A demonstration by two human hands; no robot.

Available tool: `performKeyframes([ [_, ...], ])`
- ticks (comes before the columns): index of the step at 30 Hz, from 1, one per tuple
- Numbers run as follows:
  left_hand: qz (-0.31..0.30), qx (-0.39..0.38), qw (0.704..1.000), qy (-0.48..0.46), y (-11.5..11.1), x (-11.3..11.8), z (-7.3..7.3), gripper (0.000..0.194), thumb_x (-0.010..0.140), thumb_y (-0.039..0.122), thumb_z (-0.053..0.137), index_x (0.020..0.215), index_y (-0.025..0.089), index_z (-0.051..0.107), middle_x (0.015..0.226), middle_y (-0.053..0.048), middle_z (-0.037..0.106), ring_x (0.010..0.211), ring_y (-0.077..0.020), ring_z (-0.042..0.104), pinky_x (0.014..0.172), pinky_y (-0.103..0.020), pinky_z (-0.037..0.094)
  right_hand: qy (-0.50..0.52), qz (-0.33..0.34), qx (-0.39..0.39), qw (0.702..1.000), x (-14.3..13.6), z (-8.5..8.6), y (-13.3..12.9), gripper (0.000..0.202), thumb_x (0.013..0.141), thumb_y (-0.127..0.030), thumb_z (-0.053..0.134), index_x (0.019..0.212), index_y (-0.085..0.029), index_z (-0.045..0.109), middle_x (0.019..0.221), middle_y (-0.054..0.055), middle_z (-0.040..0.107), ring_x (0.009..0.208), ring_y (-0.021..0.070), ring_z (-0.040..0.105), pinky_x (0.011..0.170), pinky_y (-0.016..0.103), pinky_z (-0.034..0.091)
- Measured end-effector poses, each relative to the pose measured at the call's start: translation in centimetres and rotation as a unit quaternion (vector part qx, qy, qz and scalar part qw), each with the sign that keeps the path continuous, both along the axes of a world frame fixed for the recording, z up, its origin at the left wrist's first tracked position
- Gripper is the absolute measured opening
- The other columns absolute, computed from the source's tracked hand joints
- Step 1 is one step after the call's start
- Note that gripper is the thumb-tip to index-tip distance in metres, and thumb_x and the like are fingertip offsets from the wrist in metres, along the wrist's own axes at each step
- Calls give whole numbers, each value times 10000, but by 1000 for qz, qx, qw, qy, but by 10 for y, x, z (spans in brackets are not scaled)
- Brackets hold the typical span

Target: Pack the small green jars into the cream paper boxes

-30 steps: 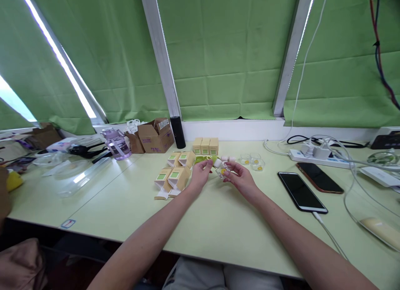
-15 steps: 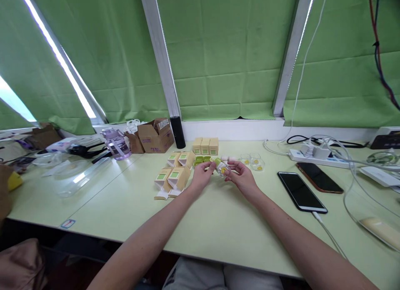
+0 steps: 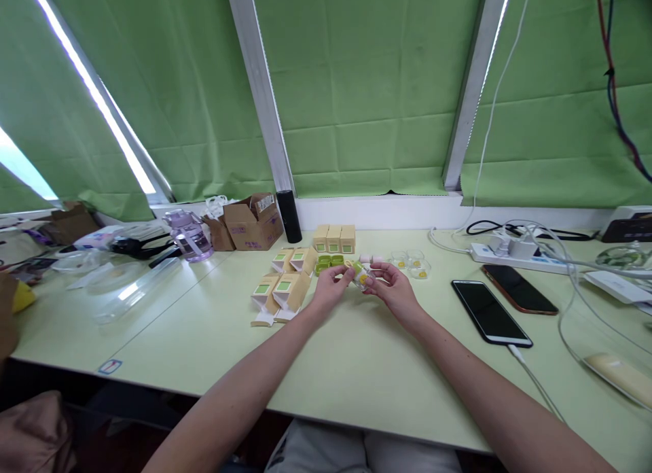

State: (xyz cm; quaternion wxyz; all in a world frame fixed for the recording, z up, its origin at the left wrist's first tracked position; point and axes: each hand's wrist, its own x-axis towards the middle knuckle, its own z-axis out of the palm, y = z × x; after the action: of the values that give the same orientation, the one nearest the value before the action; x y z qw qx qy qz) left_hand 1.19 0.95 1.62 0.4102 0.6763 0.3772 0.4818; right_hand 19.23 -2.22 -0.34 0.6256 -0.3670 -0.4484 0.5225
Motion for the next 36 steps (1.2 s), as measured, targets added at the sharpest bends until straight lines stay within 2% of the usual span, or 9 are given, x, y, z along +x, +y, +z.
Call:
performKeyframes([
  [9, -47, -17, 998, -37, -1, 0, 0, 598, 768, 722, 761, 792, 126, 725, 760, -48, 693, 698, -149, 590, 678, -260, 471, -15, 8, 11, 1000, 1, -4, -1, 637, 589, -500, 981, 1083, -220, 691, 1004, 15, 663, 838, 205, 731, 850, 455, 647],
  [14, -55, -17, 998, -34, -5, -1, 3, 558, 781, 677, 776, 855, 124, 761, 846, -74, 735, 762, -173, 640, 700, -261, 496, -44, 26, 15, 999, 2, -4, -2, 586, 628, -495, 958, 1091, -211, 737, 1109, 67, 728, 915, 231, 729, 897, 436, 616],
  [18, -58, -20, 997, -36, -6, -2, 3, 545, 782, 652, 789, 930, 128, 785, 925, -97, 765, 830, -201, 681, 740, -278, 528, -60, 37, 16, 997, 3, -5, -1, 559, 625, -476, 959, 1072, -214, 750, 1106, 79, 765, 944, 248, 729, 932, 438, 595],
  [27, 0, -18, 1000, -18, -1, -2, 0, 578, 754, 622, 827, 1054, 128, 804, 1086, -129, 794, 874, -229, 723, 745, -303, 559, -44, 59, 25, 997, 4, -9, 0, 534, 625, -440, 952, 1054, -223, 719, 1168, 76, 739, 967, 247, 742, 953, 438, 593],
  [31, 25, -16, 1000, -5, 3, -2, -4, 587, 765, 605, 829, 1106, 129, 798, 1133, -148, 792, 907, -238, 735, 775, -325, 572, -51, 54, 25, 997, 4, -8, -2, 620, 620, -411, 955, 1143, -256, 660, 1161, 59, 717, 943, 234, 746, 944, 451, 599],
  [36, 43, 6, 999, 5, 3, -1, -6, 535, 819, 598, 789, 1097, 141, 790, 1118, -152, 792, 956, -248, 741, 785, -328, 583, -57, 59, 31, 996, 2, -2, -8, 667, 679, -423, 928, 1234, -308, 576, 1087, 18, 694, 948, 229, 751, 966, 462, 589],
])
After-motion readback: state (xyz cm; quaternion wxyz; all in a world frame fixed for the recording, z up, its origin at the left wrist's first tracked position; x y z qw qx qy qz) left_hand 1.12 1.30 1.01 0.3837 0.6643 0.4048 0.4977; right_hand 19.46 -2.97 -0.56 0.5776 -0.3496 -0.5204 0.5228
